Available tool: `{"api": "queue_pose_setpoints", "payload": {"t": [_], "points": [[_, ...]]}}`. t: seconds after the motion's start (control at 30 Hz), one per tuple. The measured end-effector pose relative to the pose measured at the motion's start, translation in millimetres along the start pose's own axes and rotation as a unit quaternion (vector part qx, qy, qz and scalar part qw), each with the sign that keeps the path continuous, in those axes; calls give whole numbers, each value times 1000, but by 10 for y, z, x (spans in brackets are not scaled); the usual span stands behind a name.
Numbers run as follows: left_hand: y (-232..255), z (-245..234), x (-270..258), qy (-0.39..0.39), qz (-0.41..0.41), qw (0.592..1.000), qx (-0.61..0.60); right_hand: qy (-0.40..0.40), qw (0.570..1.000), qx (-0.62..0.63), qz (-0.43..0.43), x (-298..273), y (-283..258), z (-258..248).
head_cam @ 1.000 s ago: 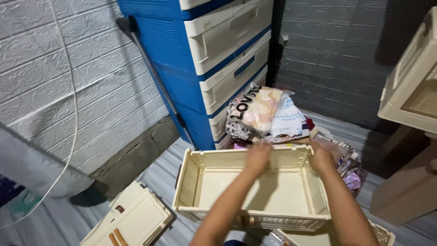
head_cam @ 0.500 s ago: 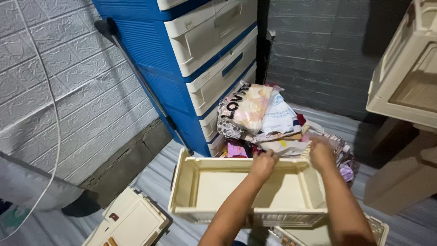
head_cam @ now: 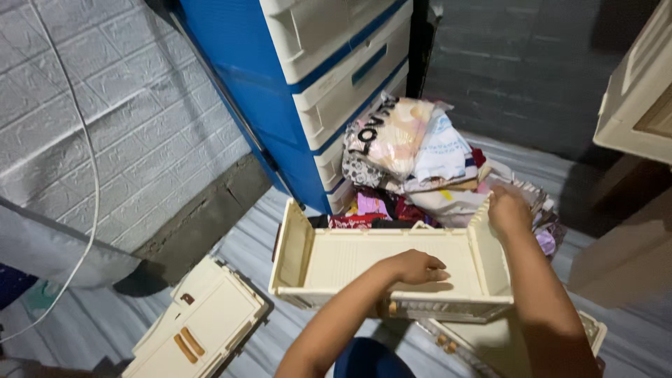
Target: The person assembles a beige plastic storage box by hand, snapping together side panels and attaching the lid. They briefly handle a small plastic bag and a red cloth before completing the box assembly.
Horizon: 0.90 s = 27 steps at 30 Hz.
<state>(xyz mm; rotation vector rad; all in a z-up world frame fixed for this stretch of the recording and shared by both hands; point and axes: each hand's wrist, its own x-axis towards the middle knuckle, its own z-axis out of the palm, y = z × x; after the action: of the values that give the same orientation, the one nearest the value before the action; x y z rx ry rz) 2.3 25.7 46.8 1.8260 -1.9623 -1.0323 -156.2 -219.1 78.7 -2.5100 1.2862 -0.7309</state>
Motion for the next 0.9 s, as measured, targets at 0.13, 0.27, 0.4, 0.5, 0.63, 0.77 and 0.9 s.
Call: {"api": "queue_pose_setpoints", "payload": {"t": [0.13,0.27,0.4,0.5,0.63,0.77,0.9], "points": [[469,-143,-509,-50,23,993,-100,-44,999,20,23,40,5,79],[912,-101,-634,26,46,996,77,-49,997,59,0,23,66,185],[1084,-29,-615,53,18,989,138,-37,998,23,-50,-312,3,-3],[1134,46,-533,82,7,985,155,-112,993,-22,25,-725,-145,-307],[1124,57,-367,87,7,985,151,-212,963,-86,140,-929,-341,-627],[1118,-11,-206,77,16,987,137,-168,978,-98,74,-958,-359,-746],[1095,-75,-134,50,-3,991,125,-164,980,-95,66,-949,-293,-711]]}}
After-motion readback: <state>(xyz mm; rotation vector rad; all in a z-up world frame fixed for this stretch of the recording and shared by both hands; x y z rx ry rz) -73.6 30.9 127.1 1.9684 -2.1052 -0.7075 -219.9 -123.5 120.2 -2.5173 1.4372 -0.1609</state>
